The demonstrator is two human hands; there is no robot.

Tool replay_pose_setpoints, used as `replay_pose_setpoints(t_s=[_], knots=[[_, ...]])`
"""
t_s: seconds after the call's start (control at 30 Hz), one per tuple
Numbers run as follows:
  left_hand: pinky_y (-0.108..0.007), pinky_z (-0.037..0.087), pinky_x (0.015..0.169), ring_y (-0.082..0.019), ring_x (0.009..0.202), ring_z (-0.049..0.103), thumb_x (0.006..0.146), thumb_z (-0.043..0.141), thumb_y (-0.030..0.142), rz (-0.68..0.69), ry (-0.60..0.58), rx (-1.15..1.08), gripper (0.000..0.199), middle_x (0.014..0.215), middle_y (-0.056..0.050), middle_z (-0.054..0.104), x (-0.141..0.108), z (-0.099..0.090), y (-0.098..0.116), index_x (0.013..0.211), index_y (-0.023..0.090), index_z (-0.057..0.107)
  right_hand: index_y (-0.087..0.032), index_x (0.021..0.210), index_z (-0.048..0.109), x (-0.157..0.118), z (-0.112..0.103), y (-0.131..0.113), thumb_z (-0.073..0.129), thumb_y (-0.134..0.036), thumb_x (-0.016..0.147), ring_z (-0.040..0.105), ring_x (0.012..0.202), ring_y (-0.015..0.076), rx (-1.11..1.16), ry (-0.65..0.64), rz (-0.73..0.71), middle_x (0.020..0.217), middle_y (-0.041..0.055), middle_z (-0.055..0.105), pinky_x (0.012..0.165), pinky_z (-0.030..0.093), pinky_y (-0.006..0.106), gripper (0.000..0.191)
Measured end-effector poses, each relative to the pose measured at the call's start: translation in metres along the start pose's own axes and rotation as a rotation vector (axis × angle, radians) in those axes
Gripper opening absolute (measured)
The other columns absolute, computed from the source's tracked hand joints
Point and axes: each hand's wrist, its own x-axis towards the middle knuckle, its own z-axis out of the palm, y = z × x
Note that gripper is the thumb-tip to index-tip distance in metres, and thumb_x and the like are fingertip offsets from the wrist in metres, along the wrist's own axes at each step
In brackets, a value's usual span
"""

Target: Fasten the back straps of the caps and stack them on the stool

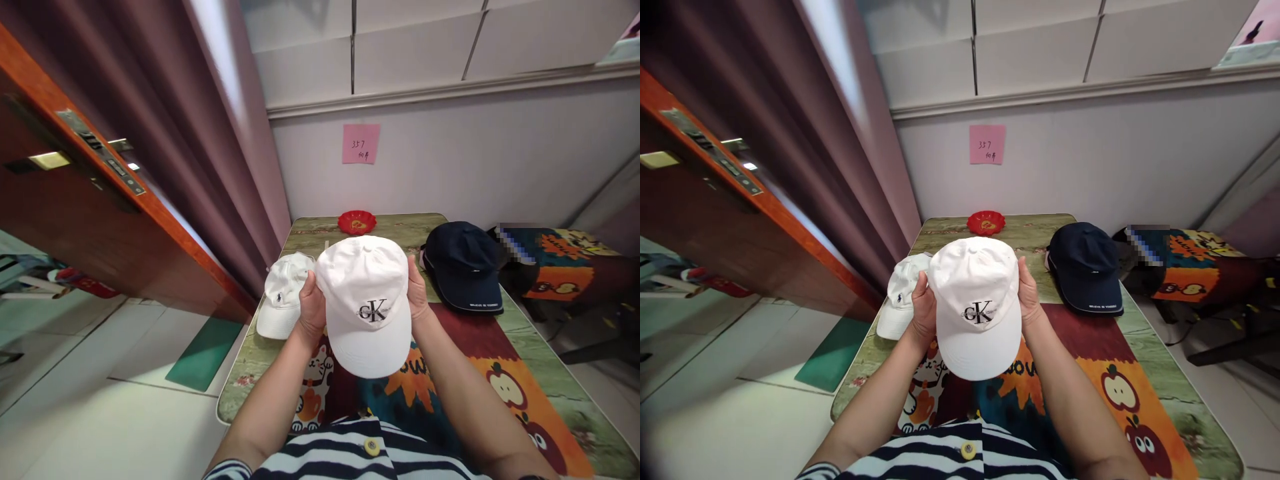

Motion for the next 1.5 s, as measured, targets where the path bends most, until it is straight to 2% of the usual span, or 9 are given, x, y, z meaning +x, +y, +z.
replay_pose_setpoints(t_s=[0.2, 0.27, 0.37, 0.5, 0.7, 0.9, 1.13, 1.33, 1.5], knots=[[-0.054, 0.046, 0.103, -0.040, 0.125, 0.059, 0.078, 0.036, 0.091, -0.037, -0.017, 0.129, 0.093, 0.114, -0.017, 0.073, 0.003, -0.001, 0.002, 0.123, 0.015, 0.066, -0.027, 0.134, 0.059, -0.006, -0.019, 0.003, 0.027, -0.088, 0.083, 0.058, 0.128, 0.0347, -0.061, 0.049, -0.057, 0.130, 0.0106, 0.069, 0.105, 0.046, 0.056, 0.086], [-0.051, 0.048, 0.102, -0.038, 0.120, 0.063, 0.080, 0.046, 0.084, -0.079, -0.032, 0.160, 0.082, 0.109, -0.017, 0.075, 0.013, -0.002, 0.012, 0.115, 0.014, 0.069, -0.025, 0.131, 0.061, -0.003, -0.024, -0.005, 0.028, -0.088, 0.083, 0.060, 0.127, 0.0355, -0.082, 0.060, -0.051, 0.126, 0.0116, 0.071, 0.104, 0.046, 0.057, 0.086], [-0.045, 0.051, 0.097, -0.033, 0.107, 0.068, 0.077, 0.070, 0.065, -0.046, -0.046, 0.222, 0.056, 0.101, -0.013, 0.076, 0.033, 0.003, 0.038, 0.103, 0.016, 0.071, -0.024, 0.123, 0.065, 0.004, -0.038, -0.031, 0.052, -0.078, 0.081, 0.065, 0.118, 0.0362, -0.146, 0.110, -0.099, 0.116, 0.0110, 0.074, 0.100, 0.049, 0.055, 0.069], [-0.034, 0.054, 0.082, -0.020, 0.080, 0.067, 0.069, 0.084, 0.041, 0.058, -0.128, 0.415, 0.033, 0.085, -0.005, 0.072, 0.049, 0.013, 0.064, 0.087, 0.018, 0.070, -0.023, 0.100, 0.069, 0.006, -0.060, -0.061, 0.080, -0.051, 0.070, 0.070, 0.085, 0.0274, -0.360, 0.121, -0.180, 0.093, 0.0061, 0.075, 0.082, 0.056, 0.042, 0.043], [-0.025, 0.048, 0.066, -0.014, 0.068, 0.059, 0.067, 0.083, 0.043, 0.009, -0.136, 0.737, 0.032, 0.076, -0.001, 0.067, 0.048, -0.002, 0.040, 0.080, 0.017, 0.070, -0.016, 0.096, 0.069, -0.012, -0.079, -0.046, 0.076, -0.051, 0.075, 0.065, 0.076, 0.0196, -0.688, 0.052, -0.095, 0.087, 0.0050, 0.073, 0.072, 0.052, 0.031, 0.041], [-0.025, 0.044, 0.064, -0.013, 0.067, 0.058, 0.069, 0.082, 0.041, 0.005, -0.086, 0.760, 0.029, 0.076, -0.001, 0.067, 0.042, -0.010, 0.015, 0.079, 0.016, 0.070, -0.018, 0.097, 0.075, -0.020, -0.045, -0.047, 0.063, -0.055, 0.086, 0.066, 0.079, 0.0211, -1.088, -0.082, -0.062, 0.087, 0.0048, 0.075, 0.069, 0.047, 0.030, 0.041], [-0.024, 0.041, 0.064, -0.013, 0.069, 0.055, 0.077, 0.075, 0.039, 0.100, -0.072, 0.798, 0.023, 0.076, 0.000, 0.063, 0.035, 0.001, 0.012, 0.079, 0.017, 0.067, -0.026, 0.100, 0.074, -0.015, 0.016, -0.046, 0.065, -0.039, 0.090, 0.069, 0.071, 0.0207, -1.493, -0.023, -0.125, 0.077, -0.0001, 0.077, 0.062, 0.037, 0.029, 0.019], [-0.026, 0.044, 0.070, -0.015, 0.072, 0.057, 0.081, 0.071, 0.037, 0.139, 0.000, 0.840, 0.019, 0.079, 0.000, 0.065, 0.032, -0.002, 0.013, 0.081, 0.018, 0.067, -0.027, 0.104, 0.074, -0.031, 0.010, -0.035, 0.069, -0.048, 0.088, 0.072, 0.083, 0.0259, -1.634, -0.022, -0.128, 0.094, 0.0038, 0.079, 0.065, 0.040, 0.031, 0.027], [-0.031, 0.045, 0.095, -0.021, 0.102, 0.063, 0.081, 0.071, 0.033, 0.272, 0.046, 0.958, 0.015, 0.104, -0.005, 0.071, 0.031, -0.004, 0.015, 0.084, 0.018, 0.069, -0.028, 0.099, 0.074, -0.035, -0.001, -0.038, 0.066, -0.034, 0.090, 0.070, 0.081, 0.0232, -1.581, -0.076, -0.196, 0.096, 0.0037, 0.077, 0.068, 0.040, 0.030, 0.013]])
